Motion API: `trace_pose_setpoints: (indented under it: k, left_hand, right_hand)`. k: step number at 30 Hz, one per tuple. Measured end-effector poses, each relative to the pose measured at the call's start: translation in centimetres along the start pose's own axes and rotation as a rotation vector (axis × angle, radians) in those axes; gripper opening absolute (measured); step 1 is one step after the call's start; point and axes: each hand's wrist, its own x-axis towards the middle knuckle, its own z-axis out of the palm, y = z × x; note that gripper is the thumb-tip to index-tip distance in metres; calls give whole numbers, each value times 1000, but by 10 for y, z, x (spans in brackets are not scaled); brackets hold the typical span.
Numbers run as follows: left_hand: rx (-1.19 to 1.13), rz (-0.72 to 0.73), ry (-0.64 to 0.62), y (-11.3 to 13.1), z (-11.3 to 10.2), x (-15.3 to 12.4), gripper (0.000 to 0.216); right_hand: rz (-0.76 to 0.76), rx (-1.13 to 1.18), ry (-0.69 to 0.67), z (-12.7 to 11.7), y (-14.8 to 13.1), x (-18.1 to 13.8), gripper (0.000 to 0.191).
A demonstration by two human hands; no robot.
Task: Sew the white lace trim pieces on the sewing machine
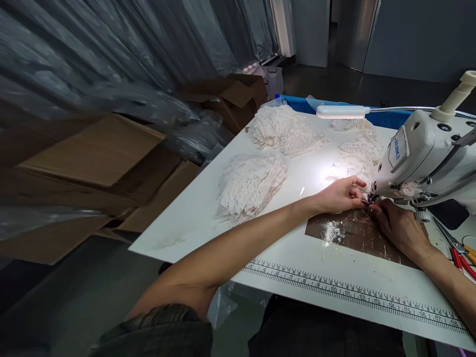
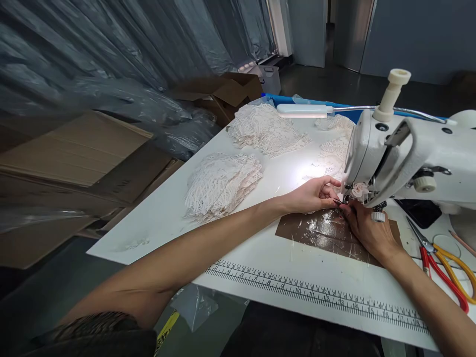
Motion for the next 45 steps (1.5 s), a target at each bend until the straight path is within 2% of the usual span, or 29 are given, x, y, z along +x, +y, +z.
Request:
trace_pose_setpoints:
  k: [3, 12, 16, 20, 23, 24, 26, 28, 29, 30, 31, 33, 35, 36, 38, 41, 43, 45]
  left_hand:
    - [7, 9, 1, -1, -1, 0, 45]
    - [117, 187, -22, -14, -2, 3, 40]
    - [137, 187, -8, -15, -1, 4, 42]
    - [197, 196, -47, -9, 0, -2, 45]
    - [445, 358, -84, 1, -4, -10, 41]
    - [558, 422, -40, 5, -7, -13, 39]
    - [780, 513, 176, 11, -14, -16, 38]
    - [951, 542, 450, 15, -20, -18, 42]
    - [1007, 548, 547, 16, -23, -19, 43]
    - [1044, 558, 577, 17, -24, -19, 42]
    - [1063, 576, 532, 16, -24, -20, 38]
    - [1059, 617, 287, 13, -20, -22, 25]
    - [1054, 634, 21, 8, -12, -24, 18]
    - [1068, 635, -58, 5, -8, -24, 19]
    - [1102, 635, -54, 1, -1, -24, 22]
    - [1030, 637, 103, -1, 5, -19, 24]
    - [947, 626, 158, 0, 8, -13, 22]
    - [928, 589, 157, 0, 10, -8, 19]
  right_hand:
    - [-14, 0, 56, 4, 2, 3, 87]
    - [-18, -11, 110, 7, -2, 2, 75]
    - [-5, -32, 127, 7, -10, 6, 79]
    - [-114, 15, 149, -4, -14, -2, 76]
    - [-311, 34, 201, -16, -8, -20, 64]
    - [-362, 32, 214, -19, -3, -27, 60]
    - [-366, -7, 234, -24, 10, -38, 57]
    - [-261, -95, 261, -26, 25, -45, 57]
    - [-208, -142, 283, -26, 32, -48, 56]
    - [-169, -176, 309, -26, 37, -49, 55]
    - [-154, -185, 331, -26, 41, -49, 52]
    - [-179, -120, 322, -24, 43, -49, 44]
    - [-212, 1, 236, -20, 39, -46, 37]
    - [-222, 59, 177, -17, 36, -44, 35]
    - [-217, 135, 71, -12, 30, -39, 36]
    - [-203, 161, -6, -5, 24, -31, 39]
    - [-239, 158, 3, 0, 22, -28, 41]
    - [-303, 149, 61, 5, 19, -28, 41]
